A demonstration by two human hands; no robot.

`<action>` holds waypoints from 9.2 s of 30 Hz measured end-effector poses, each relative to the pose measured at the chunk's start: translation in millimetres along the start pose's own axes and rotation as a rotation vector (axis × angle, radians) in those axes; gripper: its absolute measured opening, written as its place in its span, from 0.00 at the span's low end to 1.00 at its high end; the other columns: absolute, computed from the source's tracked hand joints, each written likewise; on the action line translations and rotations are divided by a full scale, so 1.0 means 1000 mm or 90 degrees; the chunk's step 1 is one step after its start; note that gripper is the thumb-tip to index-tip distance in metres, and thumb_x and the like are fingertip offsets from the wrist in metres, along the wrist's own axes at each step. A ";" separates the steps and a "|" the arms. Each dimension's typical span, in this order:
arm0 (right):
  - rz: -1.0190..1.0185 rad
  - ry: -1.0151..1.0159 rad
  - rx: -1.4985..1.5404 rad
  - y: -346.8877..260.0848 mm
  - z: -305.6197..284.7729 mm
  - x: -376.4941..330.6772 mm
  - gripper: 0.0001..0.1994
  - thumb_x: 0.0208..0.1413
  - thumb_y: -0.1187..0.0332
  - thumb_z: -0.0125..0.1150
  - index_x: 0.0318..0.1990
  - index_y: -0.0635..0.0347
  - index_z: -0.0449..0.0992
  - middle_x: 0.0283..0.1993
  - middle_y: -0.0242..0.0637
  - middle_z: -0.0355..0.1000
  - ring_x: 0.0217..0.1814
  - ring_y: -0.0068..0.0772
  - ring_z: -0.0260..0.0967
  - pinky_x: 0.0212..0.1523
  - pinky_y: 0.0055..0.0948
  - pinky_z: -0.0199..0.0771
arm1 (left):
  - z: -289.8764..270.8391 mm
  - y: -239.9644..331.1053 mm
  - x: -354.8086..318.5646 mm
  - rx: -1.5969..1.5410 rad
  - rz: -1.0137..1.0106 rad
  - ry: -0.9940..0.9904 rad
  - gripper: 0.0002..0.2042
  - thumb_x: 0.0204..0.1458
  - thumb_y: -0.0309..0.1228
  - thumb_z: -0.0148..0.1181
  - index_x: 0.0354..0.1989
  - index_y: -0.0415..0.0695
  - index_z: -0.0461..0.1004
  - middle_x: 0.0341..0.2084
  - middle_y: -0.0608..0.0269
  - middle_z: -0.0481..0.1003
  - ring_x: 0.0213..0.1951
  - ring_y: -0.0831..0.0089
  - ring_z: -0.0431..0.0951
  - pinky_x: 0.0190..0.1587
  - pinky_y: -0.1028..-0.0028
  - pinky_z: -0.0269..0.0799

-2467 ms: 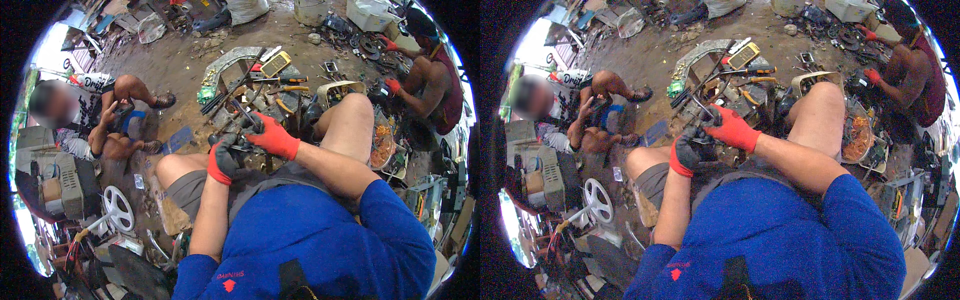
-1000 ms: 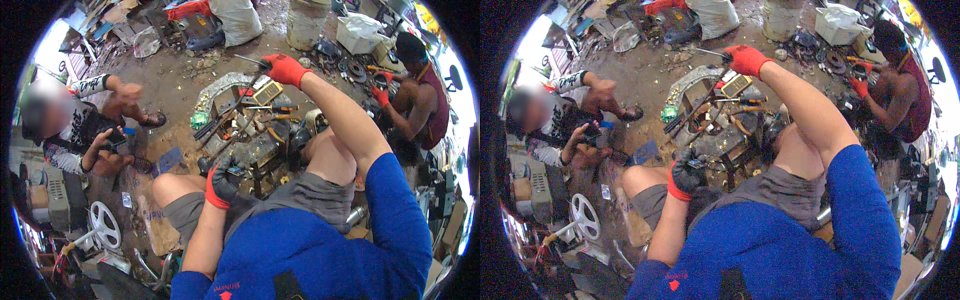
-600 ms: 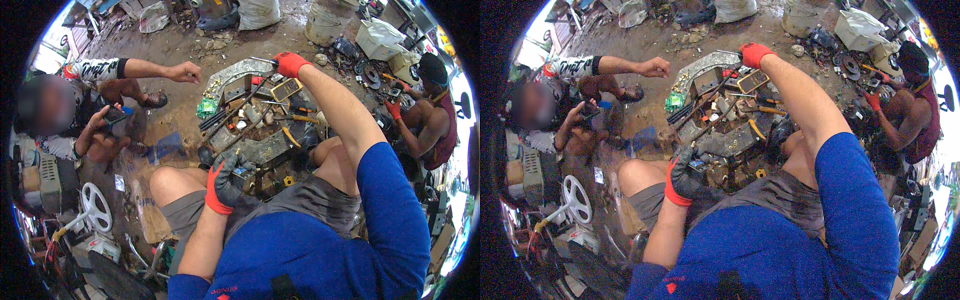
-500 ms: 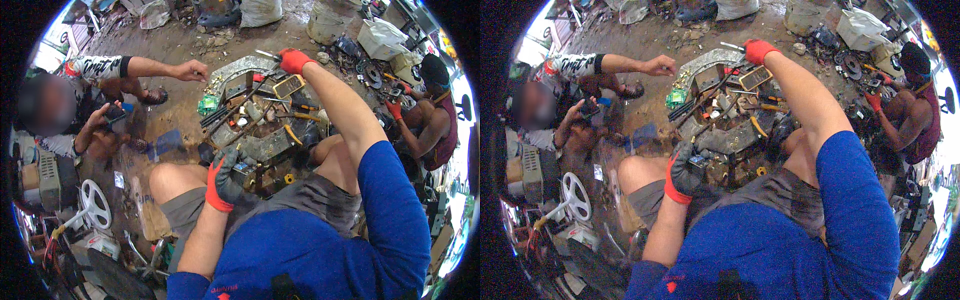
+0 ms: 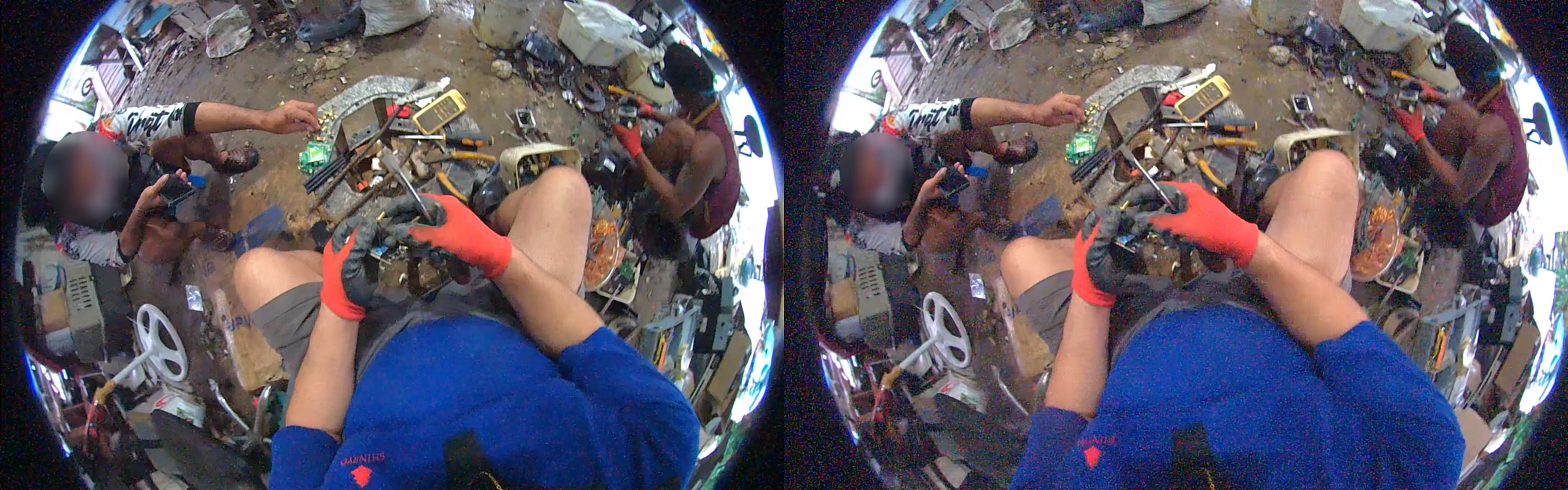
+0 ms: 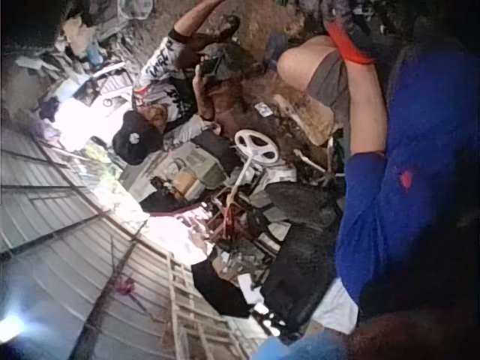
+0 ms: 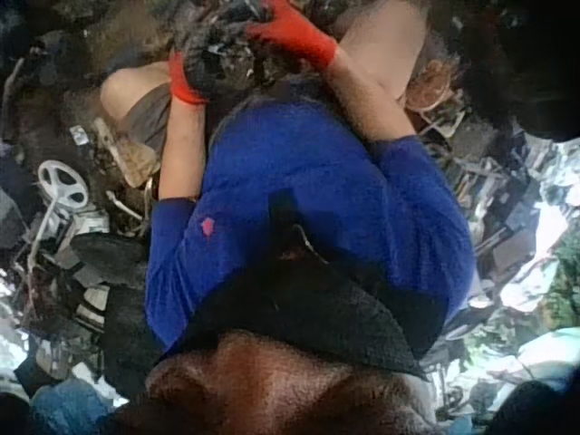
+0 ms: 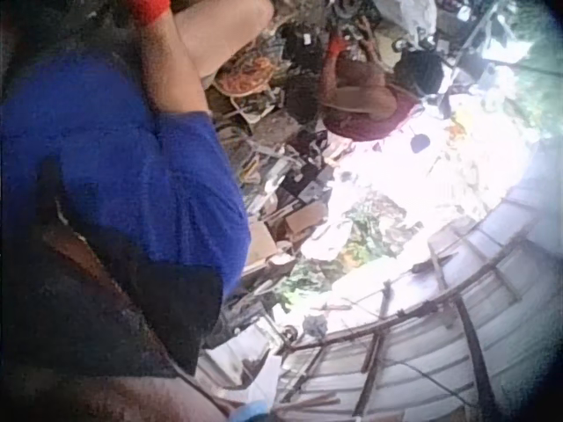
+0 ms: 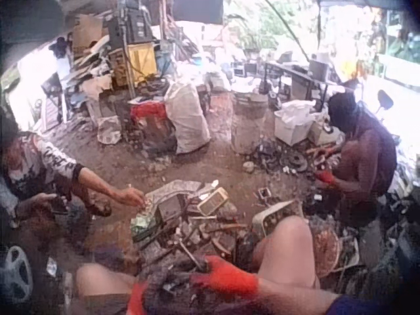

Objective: The person sits on the ground and uses a screwdriver to disassemble a small electronic device, removing screws and separating parts. They then use pliers to manipulate components and place the disassembled pieces on the ground.

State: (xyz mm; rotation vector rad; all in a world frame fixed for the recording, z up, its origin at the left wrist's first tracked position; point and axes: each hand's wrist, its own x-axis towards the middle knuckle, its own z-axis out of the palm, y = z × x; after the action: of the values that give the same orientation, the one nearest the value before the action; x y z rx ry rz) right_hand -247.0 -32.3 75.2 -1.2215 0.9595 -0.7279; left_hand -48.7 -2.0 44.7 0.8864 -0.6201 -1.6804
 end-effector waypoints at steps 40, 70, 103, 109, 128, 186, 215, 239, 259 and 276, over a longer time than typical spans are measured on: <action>-0.103 -0.042 0.149 0.020 -0.009 0.019 0.10 0.52 0.74 0.61 0.43 0.63 0.78 0.41 0.32 0.77 0.44 0.21 0.71 0.48 0.25 0.71 | -0.006 -0.002 0.015 -0.276 -0.042 -0.106 0.18 0.50 0.25 0.52 0.52 0.38 0.68 0.44 0.52 0.73 0.42 0.62 0.75 0.48 0.62 0.72; -0.050 -0.033 0.079 0.015 -0.001 0.017 0.12 0.51 0.74 0.61 0.44 0.62 0.78 0.40 0.28 0.76 0.40 0.17 0.69 0.42 0.22 0.70 | -0.019 -0.001 0.004 0.510 0.191 0.058 0.09 0.49 0.22 0.62 0.38 0.38 0.74 0.33 0.67 0.76 0.36 0.81 0.73 0.42 0.78 0.70; -0.031 0.034 -0.109 0.066 -0.009 0.036 0.17 0.49 0.65 0.66 0.46 0.63 0.77 0.38 0.38 0.77 0.41 0.27 0.72 0.46 0.29 0.70 | -0.012 0.000 0.003 0.768 0.429 0.061 0.18 0.38 0.29 0.69 0.40 0.41 0.76 0.34 0.53 0.76 0.40 0.56 0.77 0.44 0.65 0.73; -0.028 0.111 -0.145 0.062 -0.003 0.033 0.16 0.50 0.66 0.65 0.46 0.63 0.77 0.38 0.38 0.77 0.41 0.27 0.72 0.46 0.29 0.70 | -0.013 0.004 -0.001 0.793 0.399 0.043 0.19 0.38 0.31 0.68 0.42 0.42 0.76 0.41 0.52 0.74 0.43 0.51 0.75 0.48 0.62 0.71; -0.057 -0.020 -0.028 0.051 -0.005 0.033 0.13 0.52 0.66 0.64 0.43 0.64 0.77 0.36 0.33 0.77 0.37 0.19 0.69 0.41 0.26 0.70 | -0.019 -0.002 0.004 0.642 0.338 0.054 0.12 0.43 0.24 0.67 0.38 0.40 0.76 0.35 0.60 0.76 0.39 0.71 0.76 0.45 0.73 0.70; -0.039 -0.077 0.014 0.012 0.012 0.011 0.12 0.50 0.70 0.62 0.43 0.60 0.78 0.36 0.29 0.77 0.35 0.17 0.68 0.38 0.23 0.69 | -0.025 0.004 0.008 -0.469 0.014 -0.052 0.15 0.61 0.32 0.47 0.51 0.36 0.70 0.46 0.50 0.75 0.45 0.60 0.75 0.51 0.58 0.72; -0.076 -0.086 0.053 0.037 0.009 0.023 0.16 0.52 0.74 0.60 0.50 0.62 0.74 0.44 0.28 0.75 0.44 0.17 0.68 0.48 0.23 0.69 | -0.028 0.002 0.013 -0.254 0.104 -0.098 0.18 0.61 0.31 0.43 0.57 0.38 0.66 0.57 0.50 0.68 0.57 0.57 0.70 0.61 0.56 0.65; -0.018 -0.087 -0.174 0.025 0.026 0.009 0.18 0.50 0.68 0.62 0.51 0.59 0.75 0.33 0.38 0.76 0.33 0.24 0.71 0.37 0.28 0.72 | -0.022 -0.002 0.008 -0.105 0.048 -0.064 0.20 0.62 0.37 0.45 0.59 0.41 0.64 0.51 0.54 0.70 0.51 0.62 0.73 0.49 0.63 0.74; -0.030 -0.119 -0.104 0.032 0.048 0.000 0.21 0.54 0.63 0.60 0.55 0.59 0.72 0.42 0.44 0.76 0.44 0.31 0.72 0.45 0.32 0.72 | -0.117 -0.024 0.036 -0.251 0.174 0.082 0.10 0.62 0.40 0.46 0.38 0.49 0.69 0.25 0.69 0.70 0.26 0.72 0.74 0.28 0.71 0.74; 0.109 -0.097 0.268 0.044 0.022 0.021 0.13 0.64 0.62 0.52 0.49 0.57 0.75 0.32 0.26 0.74 0.30 0.19 0.69 0.29 0.20 0.70 | -0.046 0.017 0.026 -0.257 0.012 -0.010 0.25 0.63 0.50 0.39 0.46 0.38 0.72 0.29 0.56 0.79 0.28 0.63 0.80 0.32 0.64 0.80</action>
State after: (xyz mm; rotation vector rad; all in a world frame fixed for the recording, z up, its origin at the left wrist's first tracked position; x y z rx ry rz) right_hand -220.0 -31.4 28.8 -0.8033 0.7278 -0.6501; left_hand -5.4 -30.1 24.8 0.5752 -0.2803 -1.7165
